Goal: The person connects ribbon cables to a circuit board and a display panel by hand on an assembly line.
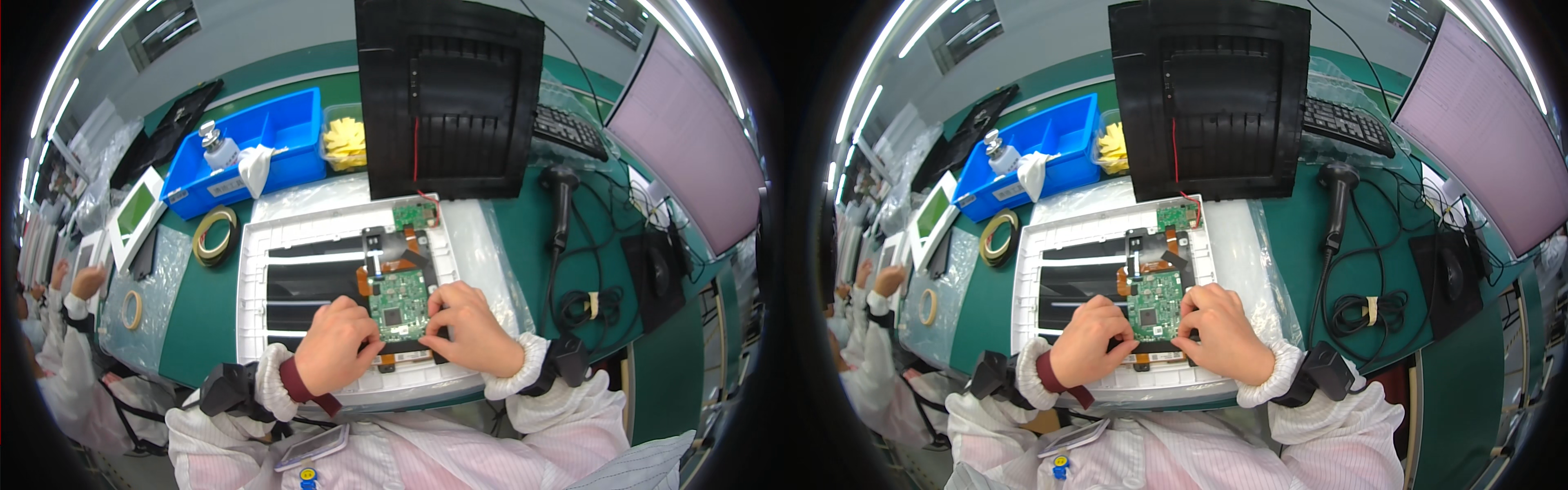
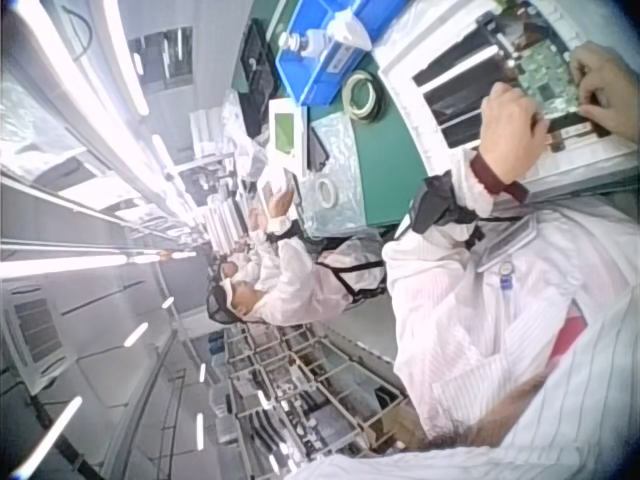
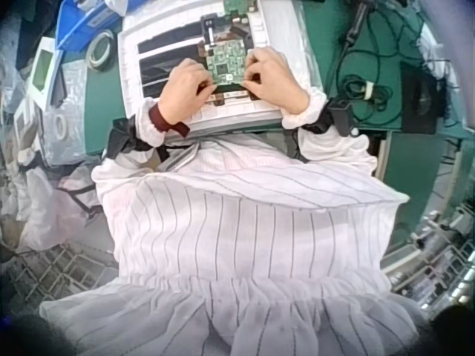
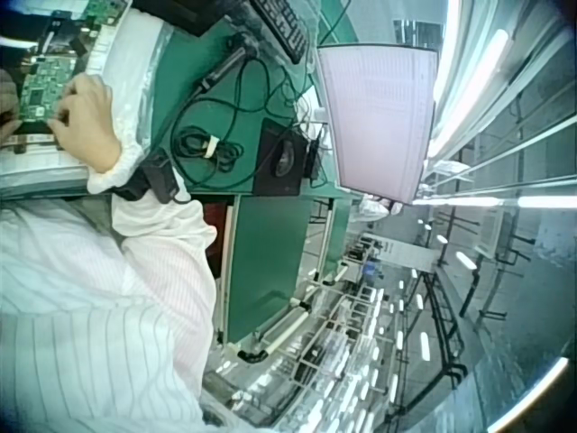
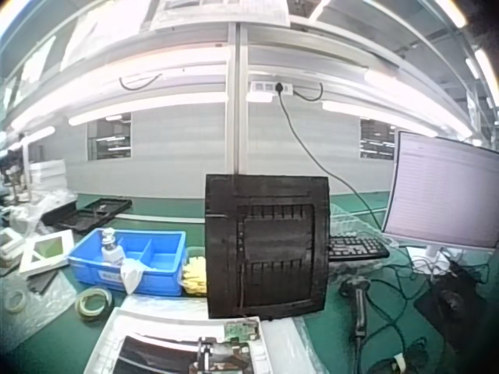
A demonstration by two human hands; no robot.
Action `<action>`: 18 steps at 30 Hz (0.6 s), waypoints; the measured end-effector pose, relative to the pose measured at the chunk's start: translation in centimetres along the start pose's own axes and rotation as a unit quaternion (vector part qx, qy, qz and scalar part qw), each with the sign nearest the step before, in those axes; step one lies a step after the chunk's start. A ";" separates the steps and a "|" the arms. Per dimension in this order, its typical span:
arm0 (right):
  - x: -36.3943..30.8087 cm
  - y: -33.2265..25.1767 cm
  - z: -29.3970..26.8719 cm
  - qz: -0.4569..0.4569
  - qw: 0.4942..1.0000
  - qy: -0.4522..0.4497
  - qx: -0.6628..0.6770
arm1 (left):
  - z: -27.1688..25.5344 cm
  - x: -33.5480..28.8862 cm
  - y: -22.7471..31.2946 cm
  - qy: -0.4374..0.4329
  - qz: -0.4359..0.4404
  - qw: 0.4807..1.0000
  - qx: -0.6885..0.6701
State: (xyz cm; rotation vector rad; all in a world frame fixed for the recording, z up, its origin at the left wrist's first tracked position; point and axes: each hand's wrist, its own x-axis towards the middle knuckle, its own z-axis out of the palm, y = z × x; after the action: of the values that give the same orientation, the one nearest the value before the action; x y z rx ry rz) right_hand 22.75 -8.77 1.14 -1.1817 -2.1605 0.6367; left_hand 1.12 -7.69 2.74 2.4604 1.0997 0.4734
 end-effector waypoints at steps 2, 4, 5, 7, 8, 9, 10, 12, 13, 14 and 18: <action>0.0 0.0 0.0 -0.002 1.000 0.002 -0.003 | 0.1 0.0 0.0 0.003 0.002 1.000 0.002; 0.0 -0.2 -0.1 0.001 1.000 0.003 -0.006 | 0.1 0.0 0.1 -0.007 -0.008 1.000 0.004; -0.1 -0.2 -0.1 0.002 1.000 0.003 -0.006 | 0.1 0.0 0.1 -0.007 -0.007 1.000 0.004; -0.1 -0.2 0.0 -0.006 1.000 0.012 -0.014 | 0.2 -0.1 0.2 -0.003 -0.012 1.000 0.017; -0.1 -0.2 0.0 -0.007 1.000 0.011 -0.013 | 0.2 -0.1 0.2 -0.003 -0.013 1.000 0.017; -0.1 -0.3 0.1 -0.007 1.000 0.010 -0.016 | 0.3 -0.2 0.3 0.011 -0.013 1.000 0.024; -0.1 -0.3 0.0 -0.007 1.000 0.010 -0.019 | 0.4 -0.2 0.4 0.025 -0.011 0.999 0.031; -0.2 -0.4 0.0 -0.007 1.000 0.011 -0.023 | 0.3 -0.2 0.6 0.026 -0.012 0.999 0.045; -0.2 -0.4 0.0 -0.008 1.000 0.013 -0.026 | 0.3 -0.2 0.7 0.028 -0.014 0.998 0.061; -0.2 -0.4 0.0 -0.009 1.000 0.012 -0.025 | 0.2 -0.3 0.7 0.028 -0.014 0.998 0.061; -0.2 -0.5 0.0 -0.009 1.000 0.011 -0.024 | -0.5 -0.7 0.3 0.045 -0.028 0.996 0.077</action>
State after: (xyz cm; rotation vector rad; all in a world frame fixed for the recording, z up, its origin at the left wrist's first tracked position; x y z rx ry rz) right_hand 22.57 -9.16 1.41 -1.1878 -2.1763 0.5629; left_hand 0.59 -8.30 3.21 2.5537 1.2831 0.5048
